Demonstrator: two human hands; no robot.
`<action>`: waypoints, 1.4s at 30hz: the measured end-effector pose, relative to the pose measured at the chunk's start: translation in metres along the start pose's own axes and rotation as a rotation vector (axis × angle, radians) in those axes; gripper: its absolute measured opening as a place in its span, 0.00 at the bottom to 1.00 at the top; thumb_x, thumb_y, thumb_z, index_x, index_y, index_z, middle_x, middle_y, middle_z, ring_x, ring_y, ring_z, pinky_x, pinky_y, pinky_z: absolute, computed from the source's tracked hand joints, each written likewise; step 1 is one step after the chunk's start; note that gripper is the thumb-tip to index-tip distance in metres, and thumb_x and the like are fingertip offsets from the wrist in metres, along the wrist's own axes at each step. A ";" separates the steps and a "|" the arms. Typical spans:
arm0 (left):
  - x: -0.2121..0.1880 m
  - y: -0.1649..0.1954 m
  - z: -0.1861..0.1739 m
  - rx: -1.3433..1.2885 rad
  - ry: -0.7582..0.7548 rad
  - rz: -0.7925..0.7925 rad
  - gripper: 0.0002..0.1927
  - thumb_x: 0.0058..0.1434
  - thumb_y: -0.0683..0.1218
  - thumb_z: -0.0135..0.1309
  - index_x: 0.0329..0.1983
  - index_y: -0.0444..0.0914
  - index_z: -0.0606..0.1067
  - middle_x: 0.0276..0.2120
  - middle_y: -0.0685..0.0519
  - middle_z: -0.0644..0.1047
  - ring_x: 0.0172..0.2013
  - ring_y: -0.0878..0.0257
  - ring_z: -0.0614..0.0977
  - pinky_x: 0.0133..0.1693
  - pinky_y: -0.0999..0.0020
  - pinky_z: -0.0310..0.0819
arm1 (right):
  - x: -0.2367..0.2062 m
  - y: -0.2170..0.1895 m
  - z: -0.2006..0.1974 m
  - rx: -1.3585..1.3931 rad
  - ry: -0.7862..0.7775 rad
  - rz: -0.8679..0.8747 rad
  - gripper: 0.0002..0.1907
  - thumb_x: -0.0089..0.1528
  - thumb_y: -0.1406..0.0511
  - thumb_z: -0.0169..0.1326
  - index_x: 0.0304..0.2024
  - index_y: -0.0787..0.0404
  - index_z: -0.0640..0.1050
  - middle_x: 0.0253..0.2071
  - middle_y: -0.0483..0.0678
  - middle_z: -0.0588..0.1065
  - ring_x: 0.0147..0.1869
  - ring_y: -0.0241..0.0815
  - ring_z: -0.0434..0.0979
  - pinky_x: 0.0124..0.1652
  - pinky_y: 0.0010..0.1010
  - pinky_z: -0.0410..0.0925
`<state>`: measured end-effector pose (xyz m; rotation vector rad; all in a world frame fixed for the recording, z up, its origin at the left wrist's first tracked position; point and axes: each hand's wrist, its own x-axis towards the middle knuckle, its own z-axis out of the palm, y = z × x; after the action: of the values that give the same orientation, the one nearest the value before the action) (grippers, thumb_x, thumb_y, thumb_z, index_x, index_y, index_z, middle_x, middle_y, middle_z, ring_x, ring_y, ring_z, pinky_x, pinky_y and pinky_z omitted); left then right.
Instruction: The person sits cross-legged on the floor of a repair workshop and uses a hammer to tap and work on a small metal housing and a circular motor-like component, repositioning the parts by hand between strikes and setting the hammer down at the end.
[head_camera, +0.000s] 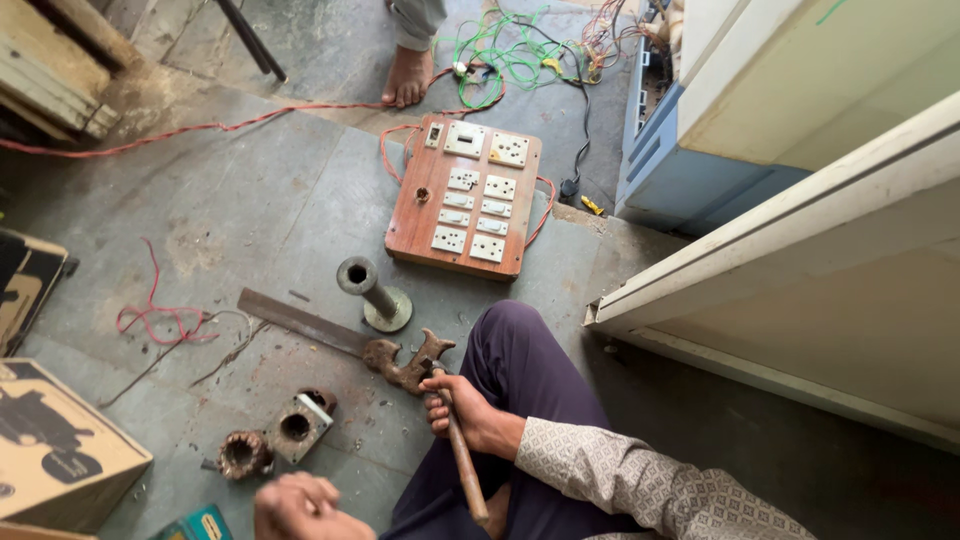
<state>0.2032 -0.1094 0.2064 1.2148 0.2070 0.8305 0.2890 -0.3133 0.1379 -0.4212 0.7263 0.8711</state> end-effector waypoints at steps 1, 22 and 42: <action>-0.009 0.014 0.006 -0.279 -0.123 -0.080 0.23 0.79 0.50 0.45 0.27 0.36 0.62 0.20 0.48 0.65 0.19 0.61 0.66 0.26 0.67 0.62 | 0.001 0.000 0.000 0.002 0.007 0.003 0.08 0.65 0.61 0.54 0.42 0.55 0.70 0.24 0.36 0.60 0.22 0.27 0.58 0.21 0.18 0.56; -0.113 0.072 0.083 -0.537 -0.453 -1.089 0.17 0.80 0.49 0.46 0.34 0.36 0.64 0.21 0.50 0.64 0.20 0.64 0.64 0.26 0.69 0.60 | -0.013 -0.009 0.012 -0.072 -0.010 -0.019 0.10 0.66 0.61 0.52 0.46 0.58 0.70 0.25 0.38 0.61 0.24 0.28 0.60 0.23 0.19 0.59; -0.109 0.075 0.085 -0.525 -0.434 -1.098 0.12 0.80 0.47 0.46 0.40 0.36 0.66 0.23 0.53 0.64 0.21 0.66 0.63 0.27 0.70 0.58 | -0.011 -0.008 0.008 -0.052 -0.038 -0.011 0.09 0.67 0.61 0.52 0.45 0.59 0.71 0.24 0.38 0.62 0.24 0.27 0.61 0.23 0.18 0.59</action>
<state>0.1407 -0.2367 0.2736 0.5920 0.2382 -0.3345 0.2943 -0.3189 0.1514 -0.4534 0.6667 0.8871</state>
